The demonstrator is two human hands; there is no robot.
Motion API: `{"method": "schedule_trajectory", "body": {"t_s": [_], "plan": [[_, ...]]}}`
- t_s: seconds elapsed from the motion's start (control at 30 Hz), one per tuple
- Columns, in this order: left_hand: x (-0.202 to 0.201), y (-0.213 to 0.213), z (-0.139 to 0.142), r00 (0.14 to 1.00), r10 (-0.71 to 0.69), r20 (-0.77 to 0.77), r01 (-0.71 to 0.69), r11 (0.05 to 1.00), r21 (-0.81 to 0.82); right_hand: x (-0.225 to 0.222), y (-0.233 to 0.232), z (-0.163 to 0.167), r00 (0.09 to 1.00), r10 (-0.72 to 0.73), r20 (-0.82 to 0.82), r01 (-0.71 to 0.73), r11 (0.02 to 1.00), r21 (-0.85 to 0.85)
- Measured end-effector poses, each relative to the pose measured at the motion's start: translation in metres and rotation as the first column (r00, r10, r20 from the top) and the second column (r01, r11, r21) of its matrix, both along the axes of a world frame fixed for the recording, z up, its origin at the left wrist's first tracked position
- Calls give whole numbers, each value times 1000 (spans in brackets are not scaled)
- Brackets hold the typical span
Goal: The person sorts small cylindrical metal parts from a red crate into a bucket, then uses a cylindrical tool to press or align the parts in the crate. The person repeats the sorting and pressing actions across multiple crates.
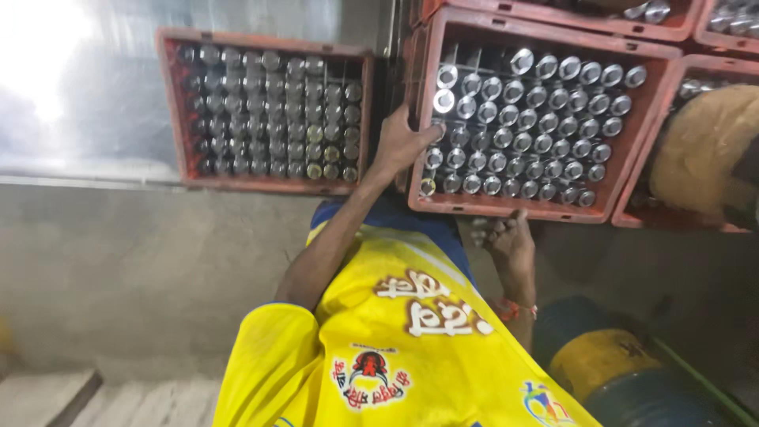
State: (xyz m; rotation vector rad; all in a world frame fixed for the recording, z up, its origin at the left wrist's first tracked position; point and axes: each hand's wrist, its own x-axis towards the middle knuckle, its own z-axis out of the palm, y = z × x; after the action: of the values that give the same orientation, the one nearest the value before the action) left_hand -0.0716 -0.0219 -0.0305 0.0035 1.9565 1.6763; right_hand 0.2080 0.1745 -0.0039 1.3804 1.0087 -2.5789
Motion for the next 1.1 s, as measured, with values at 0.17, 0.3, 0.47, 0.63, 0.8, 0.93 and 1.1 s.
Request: {"method": "schedule_trajectory", "body": {"t_s": [0.17,0.3,0.47,0.63,0.8,0.93,1.1], "plan": [[-3,2,10,999,45,-17,-46,999,-23,-31,-5,-11,976,-63,206,63,998,10],[-3,6,16,988,29,151,-12,994,-108,-36,10,-18,966,-45,254,50,999,-11],[-24,2,14,975,-136,175,174,959,-222,-27,17,-46,945,-131,300,134,991,12],[-35,1,-2,918,-318,236,375,890,-259,-40,-10,-51,893,-389,227,327,907,265],[-30,-3,-16,955,-294,-34,285,943,-169,-61,-53,-41,892,-450,-44,445,855,267],[-25,-3,-17,911,-392,129,412,872,-262,-63,-76,-48,884,-454,-114,444,736,512],[-24,-5,-16,931,-361,47,362,905,-225,-60,-77,-52,860,-505,73,441,808,390]]}}
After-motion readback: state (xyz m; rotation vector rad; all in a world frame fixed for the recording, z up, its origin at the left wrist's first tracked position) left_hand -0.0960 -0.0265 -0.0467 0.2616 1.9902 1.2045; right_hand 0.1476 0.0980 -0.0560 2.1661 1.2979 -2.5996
